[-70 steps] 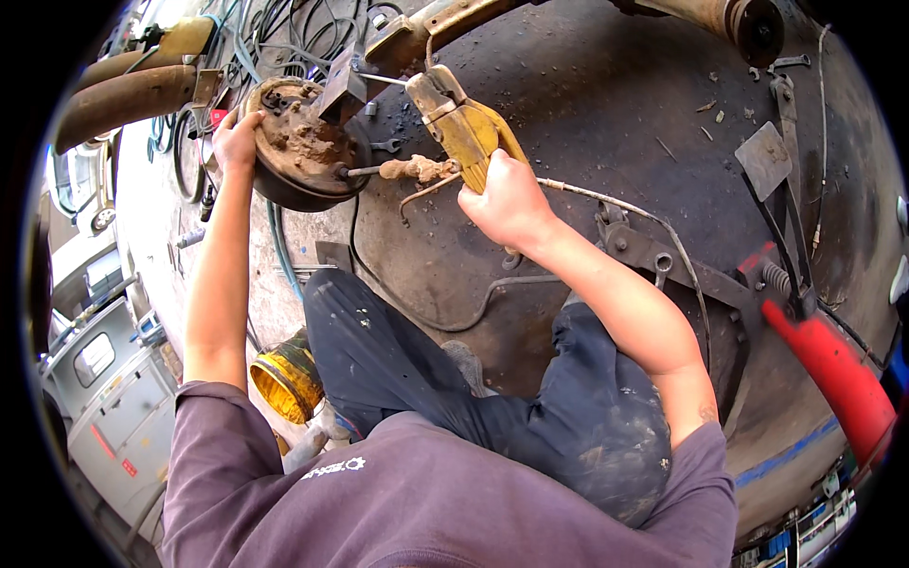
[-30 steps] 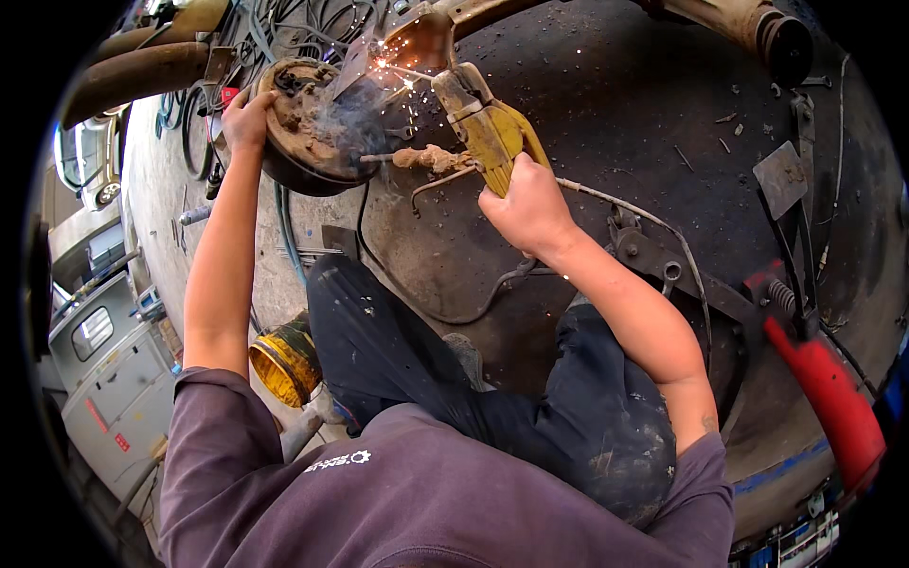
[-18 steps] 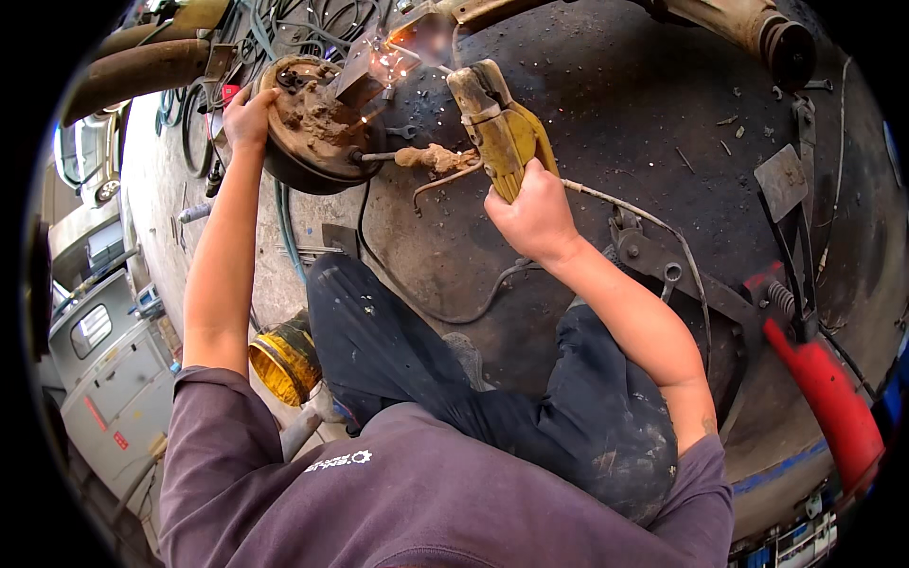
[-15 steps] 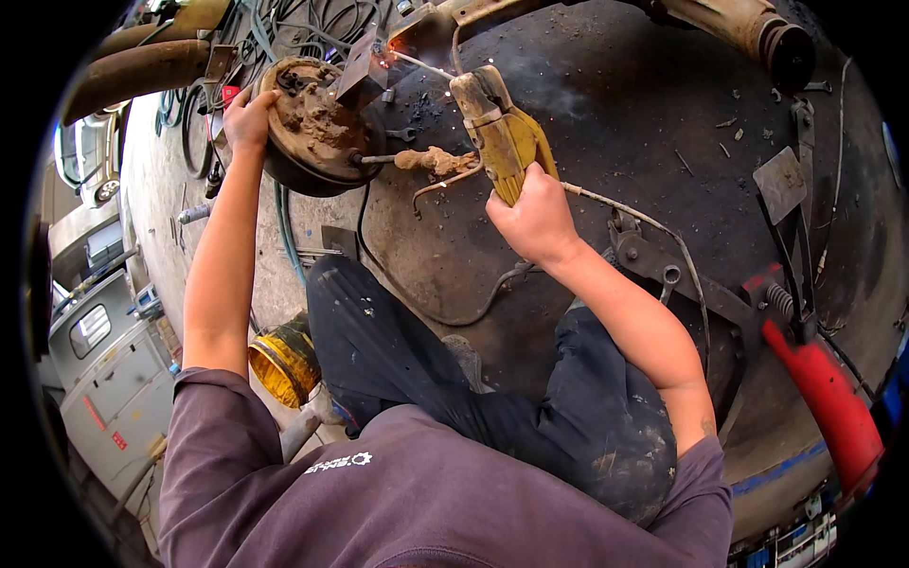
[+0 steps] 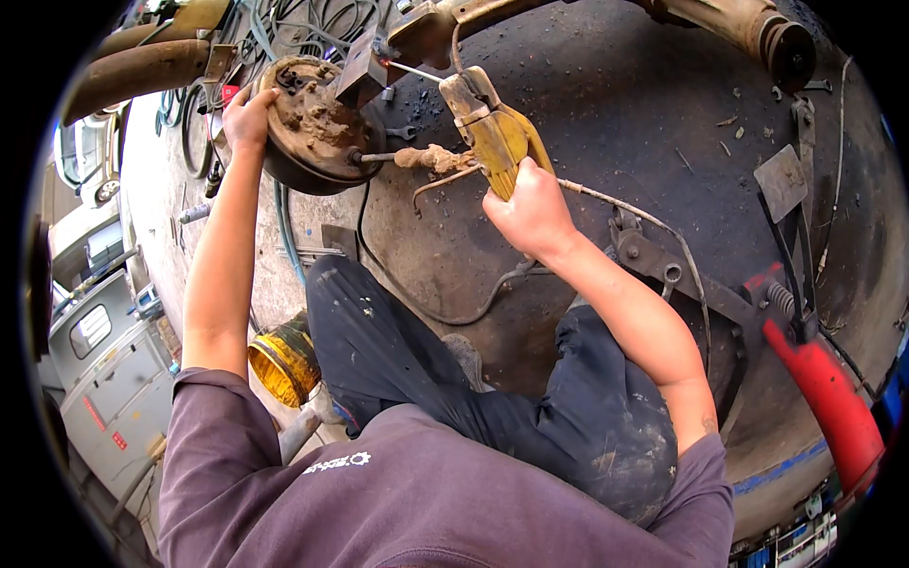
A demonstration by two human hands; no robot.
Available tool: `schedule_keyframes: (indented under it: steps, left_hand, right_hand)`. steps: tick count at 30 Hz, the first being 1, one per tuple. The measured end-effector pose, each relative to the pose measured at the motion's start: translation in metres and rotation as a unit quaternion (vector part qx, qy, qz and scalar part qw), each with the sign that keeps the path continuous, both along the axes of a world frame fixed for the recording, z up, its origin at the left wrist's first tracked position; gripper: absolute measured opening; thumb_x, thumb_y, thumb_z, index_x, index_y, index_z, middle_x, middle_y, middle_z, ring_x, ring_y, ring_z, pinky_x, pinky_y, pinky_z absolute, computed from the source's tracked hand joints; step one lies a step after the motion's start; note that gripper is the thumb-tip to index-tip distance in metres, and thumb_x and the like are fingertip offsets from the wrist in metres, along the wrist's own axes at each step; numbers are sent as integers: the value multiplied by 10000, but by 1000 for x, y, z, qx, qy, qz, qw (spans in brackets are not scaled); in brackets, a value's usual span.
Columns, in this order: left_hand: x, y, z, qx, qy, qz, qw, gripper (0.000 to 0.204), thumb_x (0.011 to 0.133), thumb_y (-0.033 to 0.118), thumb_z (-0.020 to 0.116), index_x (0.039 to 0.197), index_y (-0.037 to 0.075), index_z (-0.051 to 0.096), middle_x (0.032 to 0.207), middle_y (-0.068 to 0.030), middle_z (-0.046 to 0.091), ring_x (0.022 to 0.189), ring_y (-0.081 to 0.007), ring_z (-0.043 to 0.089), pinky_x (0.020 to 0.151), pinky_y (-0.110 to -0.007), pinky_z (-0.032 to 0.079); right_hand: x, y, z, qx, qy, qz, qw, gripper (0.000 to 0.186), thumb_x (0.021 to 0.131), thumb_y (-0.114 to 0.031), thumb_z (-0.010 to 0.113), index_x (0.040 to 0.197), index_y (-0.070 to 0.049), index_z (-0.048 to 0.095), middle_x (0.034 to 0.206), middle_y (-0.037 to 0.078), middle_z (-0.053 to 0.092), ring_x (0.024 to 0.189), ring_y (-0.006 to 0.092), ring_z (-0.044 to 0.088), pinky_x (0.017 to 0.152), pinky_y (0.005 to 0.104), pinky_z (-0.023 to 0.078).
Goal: The person kneels on the floor and uses a handheld welding torch to weld a metal plate onto a vehicle's wheel hub assembly. They hold the hub with one hand and the torch with the other, creating a continuous weld bead while sparks fly.
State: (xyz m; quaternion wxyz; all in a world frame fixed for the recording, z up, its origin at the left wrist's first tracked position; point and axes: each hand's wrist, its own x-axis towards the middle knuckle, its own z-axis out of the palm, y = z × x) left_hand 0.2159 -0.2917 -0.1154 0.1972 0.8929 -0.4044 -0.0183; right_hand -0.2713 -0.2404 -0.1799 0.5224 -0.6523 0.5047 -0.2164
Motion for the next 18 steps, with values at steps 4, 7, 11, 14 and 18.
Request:
schedule_keyframes:
  steps: [4, 7, 11, 14, 18]
  left_hand:
    - [-2, 0, 3, 3, 3, -1, 1000, 773, 708, 446, 838, 1349, 30, 726, 1345, -233, 715, 1254, -342, 682, 1103, -387, 488]
    - [-11, -2, 5, 6, 1, 6, 1000, 775, 710, 439, 842, 1355, 27, 721, 1353, -229, 713, 1258, -339, 680, 1101, -384, 488]
    - [-9, -1, 4, -1, 22, 1, 1000, 779, 713, 441, 838, 1362, 27, 717, 1354, -226, 713, 1259, -339, 678, 1102, -383, 486]
    - [11, 4, -3, -19, 40, -4, 999, 773, 719, 445, 832, 1362, 32, 717, 1353, -223, 714, 1260, -339, 677, 1103, -383, 486]
    - [1, -1, -4, -4, 18, 6, 1000, 760, 726, 452, 824, 1359, 44, 723, 1355, -223, 712, 1262, -340, 676, 1103, -384, 486]
  right_hand:
    - [0, 0, 0, -7, 6, 5, 1000, 397, 842, -187, 756, 1025, 133, 607, 932, 346, 713, 931, 482, 727, 828, 482, 588]
    - [1, -1, 1, 6, 5, 1, 1000, 397, 844, -186, 754, 1027, 135, 607, 926, 343, 714, 934, 478, 729, 829, 481, 588]
    - [-1, 0, -1, 4, 6, 14, 1000, 390, 852, -201, 746, 1009, 126, 604, 912, 337, 712, 907, 476, 730, 811, 485, 587]
    - [1, 1, -1, -3, -18, 21, 1000, 386, 856, -214, 740, 984, 121, 598, 872, 328, 708, 867, 479, 729, 783, 491, 587]
    - [2, 1, -3, -22, 9, 7, 1000, 383, 843, -195, 759, 980, 126, 600, 870, 327, 709, 875, 480, 729, 790, 485, 591]
